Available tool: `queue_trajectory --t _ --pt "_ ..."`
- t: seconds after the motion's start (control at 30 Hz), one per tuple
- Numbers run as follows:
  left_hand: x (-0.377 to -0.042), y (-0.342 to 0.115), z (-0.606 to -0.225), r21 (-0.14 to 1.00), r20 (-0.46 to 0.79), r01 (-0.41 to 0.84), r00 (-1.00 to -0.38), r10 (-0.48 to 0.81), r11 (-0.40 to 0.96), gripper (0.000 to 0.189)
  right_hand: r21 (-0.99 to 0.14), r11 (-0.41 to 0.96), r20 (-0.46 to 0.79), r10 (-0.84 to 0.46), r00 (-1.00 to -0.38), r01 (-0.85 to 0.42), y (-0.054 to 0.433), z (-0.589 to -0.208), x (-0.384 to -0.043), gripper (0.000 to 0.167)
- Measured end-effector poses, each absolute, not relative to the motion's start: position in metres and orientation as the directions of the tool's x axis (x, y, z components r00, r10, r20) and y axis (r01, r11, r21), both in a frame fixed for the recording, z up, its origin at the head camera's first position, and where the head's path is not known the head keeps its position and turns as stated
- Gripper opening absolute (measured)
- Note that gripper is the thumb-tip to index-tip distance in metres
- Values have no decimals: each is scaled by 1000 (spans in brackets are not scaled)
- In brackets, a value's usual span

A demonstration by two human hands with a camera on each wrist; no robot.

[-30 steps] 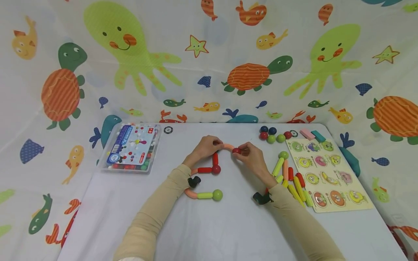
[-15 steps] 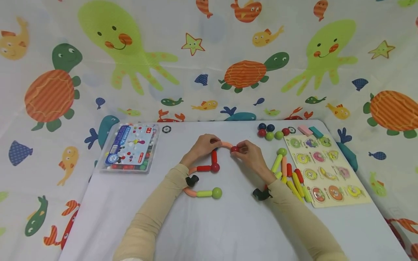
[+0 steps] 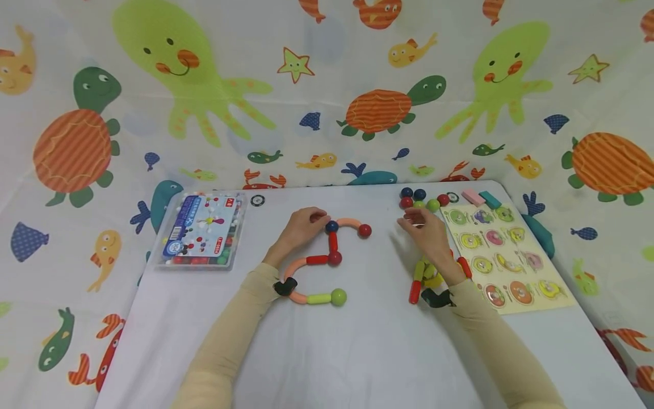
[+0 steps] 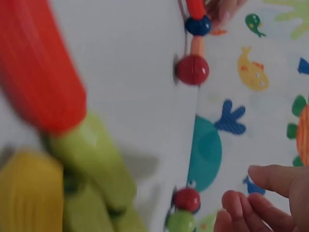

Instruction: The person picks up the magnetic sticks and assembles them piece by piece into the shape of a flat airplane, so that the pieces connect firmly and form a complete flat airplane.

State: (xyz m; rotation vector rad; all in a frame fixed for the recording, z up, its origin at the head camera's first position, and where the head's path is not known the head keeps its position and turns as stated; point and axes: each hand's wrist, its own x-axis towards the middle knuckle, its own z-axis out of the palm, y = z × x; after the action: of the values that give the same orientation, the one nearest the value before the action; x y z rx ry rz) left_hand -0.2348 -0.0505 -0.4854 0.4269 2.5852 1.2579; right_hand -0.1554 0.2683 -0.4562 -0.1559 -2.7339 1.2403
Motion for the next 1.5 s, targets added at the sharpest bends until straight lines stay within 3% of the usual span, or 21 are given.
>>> queue_trajectory --t 0.2,0.37,0.6,0.97,1.27,1.5 --pt "-226 -66 -483 791 -67 158 -938 341 591 40 -708 690 62 271 -961 149 305 -446 -135 44" --pt "-214 -76 -484 794 -87 145 -934 346 590 40 -645 725 -23 298 -954 242 317 -448 -122 41" --pt "-203 -76 -485 802 -75 174 -920 386 571 40 -557 774 -135 274 -952 301 316 -459 -112 36" --pt "-195 -71 -481 808 -89 182 -902 422 561 36 -448 826 -160 303 -939 343 295 -458 -118 33" --pt "-189 -70 -482 820 -104 183 -884 456 543 34 -439 816 -238 297 -925 375 285 -458 -123 36" --pt "-188 -70 -485 823 -103 191 -876 471 535 34 -496 792 -212 288 -934 356 294 -456 -126 48"
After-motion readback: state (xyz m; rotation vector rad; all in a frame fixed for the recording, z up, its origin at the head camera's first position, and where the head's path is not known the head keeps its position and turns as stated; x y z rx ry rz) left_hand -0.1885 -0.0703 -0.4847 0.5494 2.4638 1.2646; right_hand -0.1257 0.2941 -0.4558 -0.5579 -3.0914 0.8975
